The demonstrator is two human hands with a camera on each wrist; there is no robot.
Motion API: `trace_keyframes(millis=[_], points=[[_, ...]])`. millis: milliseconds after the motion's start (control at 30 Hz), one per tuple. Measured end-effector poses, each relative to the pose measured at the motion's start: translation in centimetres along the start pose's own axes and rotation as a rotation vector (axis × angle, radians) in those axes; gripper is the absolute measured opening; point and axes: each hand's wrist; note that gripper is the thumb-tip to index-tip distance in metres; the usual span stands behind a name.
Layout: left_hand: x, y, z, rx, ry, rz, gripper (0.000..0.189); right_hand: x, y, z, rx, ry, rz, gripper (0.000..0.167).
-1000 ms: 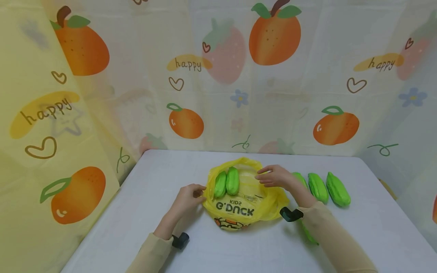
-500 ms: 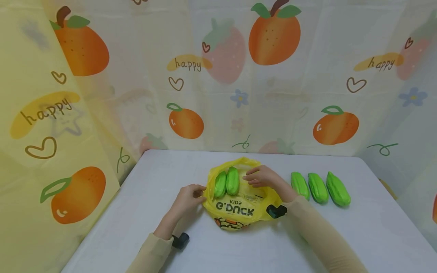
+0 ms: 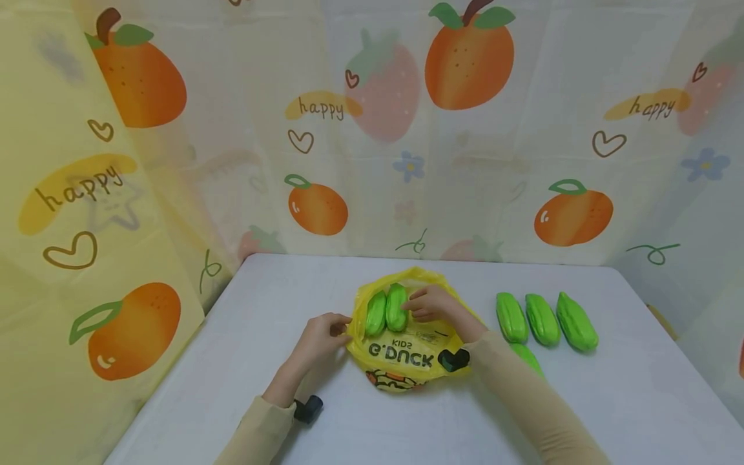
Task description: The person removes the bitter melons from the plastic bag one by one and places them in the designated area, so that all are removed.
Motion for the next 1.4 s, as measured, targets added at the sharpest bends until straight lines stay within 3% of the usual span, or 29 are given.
trace_keyframes(millis=[667, 1067, 1400], points=[[0.3, 0.1, 0.1, 0.002, 0.008, 0.008, 0.029, -0.1, -0.8, -2.1, -0.103, -0.004, -0.045, 0.066], [0.3, 0.3, 0.1, 0.01, 0.004, 0.016, 0.029, -0.2, -0.8, -2.6, -0.035, -0.118, -0.059, 0.071], [0.5, 0.3, 0.0, 0.009, -0.001, 0.001, 0.028, -0.2, -0.5, -2.5, -0.04, -0.09, -0.084, 0.065]])
Point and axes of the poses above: each hand's wrist, its own y-axis away from the middle knuckle, its own z-axis out of the back of the hand, x = y × z
